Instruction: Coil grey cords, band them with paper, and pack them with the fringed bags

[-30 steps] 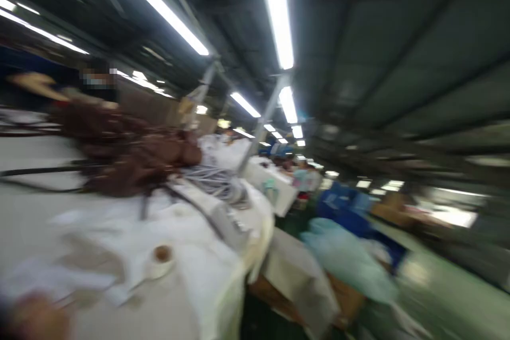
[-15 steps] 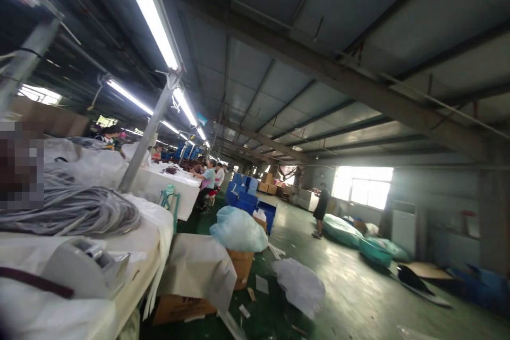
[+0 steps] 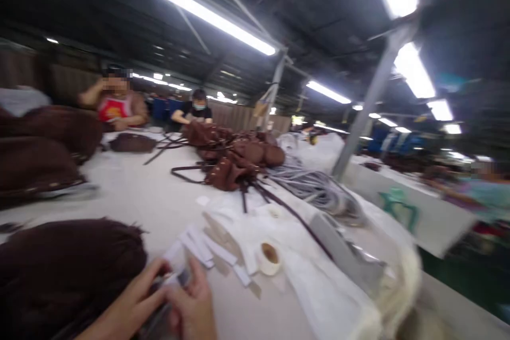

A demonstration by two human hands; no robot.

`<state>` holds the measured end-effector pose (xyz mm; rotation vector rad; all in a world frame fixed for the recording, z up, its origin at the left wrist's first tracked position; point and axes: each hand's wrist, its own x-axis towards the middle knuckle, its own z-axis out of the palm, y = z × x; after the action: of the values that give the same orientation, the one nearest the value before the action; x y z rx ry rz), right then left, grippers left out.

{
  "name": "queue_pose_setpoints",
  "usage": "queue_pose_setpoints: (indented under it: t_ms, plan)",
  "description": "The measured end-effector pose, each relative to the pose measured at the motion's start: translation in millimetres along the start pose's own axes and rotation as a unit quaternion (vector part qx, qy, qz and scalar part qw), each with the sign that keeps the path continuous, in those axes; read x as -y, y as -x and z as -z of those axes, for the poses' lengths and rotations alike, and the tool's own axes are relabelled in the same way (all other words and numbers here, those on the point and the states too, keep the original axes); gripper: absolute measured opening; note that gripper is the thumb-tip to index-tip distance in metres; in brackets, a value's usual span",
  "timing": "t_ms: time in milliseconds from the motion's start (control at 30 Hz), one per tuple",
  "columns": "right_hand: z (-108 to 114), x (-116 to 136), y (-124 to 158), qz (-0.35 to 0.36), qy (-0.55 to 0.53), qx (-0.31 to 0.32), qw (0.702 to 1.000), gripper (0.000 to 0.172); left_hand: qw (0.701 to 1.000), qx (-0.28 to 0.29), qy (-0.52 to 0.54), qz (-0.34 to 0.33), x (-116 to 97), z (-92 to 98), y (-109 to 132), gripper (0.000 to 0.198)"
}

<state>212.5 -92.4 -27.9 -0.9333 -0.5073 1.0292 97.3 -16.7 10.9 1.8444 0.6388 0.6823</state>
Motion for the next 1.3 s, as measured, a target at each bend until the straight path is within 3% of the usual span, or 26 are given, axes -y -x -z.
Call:
queue_pose_setpoints:
  t_ms: [67,133,300,433,600,733,833,933,1000,1167,1300]
  plan:
    - [-17.8,-19.7,-7.4,-0.051,-0.007,0.031,0.998,0.104,0.999,-0.034,-0.020,0.030,13.0,17.8,11.1,0.012]
    - [-17.4,-18.8,-8.2,-0.077,-0.004,0.032,0.996,0.120,0.998,-0.036,-0.019,0.044,16.4,16.6,12.5,0.016]
    - [-8.9,-3.3,-2.9,-0.084,0.007,0.029,0.996,0.123,0.996,-0.072,-0.019,0.043,5.2,0.4,10.4,0.015]
    - [-16.8,-6.7,-0.9,-0.096,-0.042,-0.008,0.994,0.127,0.986,-0.143,-0.068,-0.058,1.5,-0.5,14.2,0.017]
    - [-13.9,-10.4,-1.8,-0.105,-0.061,-0.007,0.993,0.118,0.972,-0.163,-0.119,-0.120,6.3,-1.6,16.4,0.016]
    - [-8.1,-13.3,-4.7,-0.096,-0.036,0.028,0.994,0.119,0.967,-0.156,-0.139,-0.143,8.1,-0.9,15.2,0.014]
    - [-11.0,-12.9,-4.8,-0.089,-0.019,0.017,0.996,0.130,0.949,-0.130,-0.179,-0.224,6.0,0.7,15.6,0.016]
    - [-17.7,-9.8,-2.8,-0.084,-0.024,-0.008,0.996,0.128,0.916,-0.082,-0.234,-0.315,2.8,2.0,17.5,0.023]
    - [-23.2,-5.8,-1.4,-0.084,-0.042,-0.025,0.995,0.125,0.909,-0.051,-0.240,-0.337,-0.4,3.2,19.1,0.026]
    - [-29.0,14.7,0.3,-0.098,-0.068,-0.009,0.993,0.116,0.957,-0.039,-0.120,-0.261,-24.6,14.6,21.4,0.024]
    - [-5.8,25.4,10.8,-0.149,-0.023,0.018,0.988,0.120,0.982,-0.065,-0.005,-0.179,-63.8,34.0,25.7,0.017]
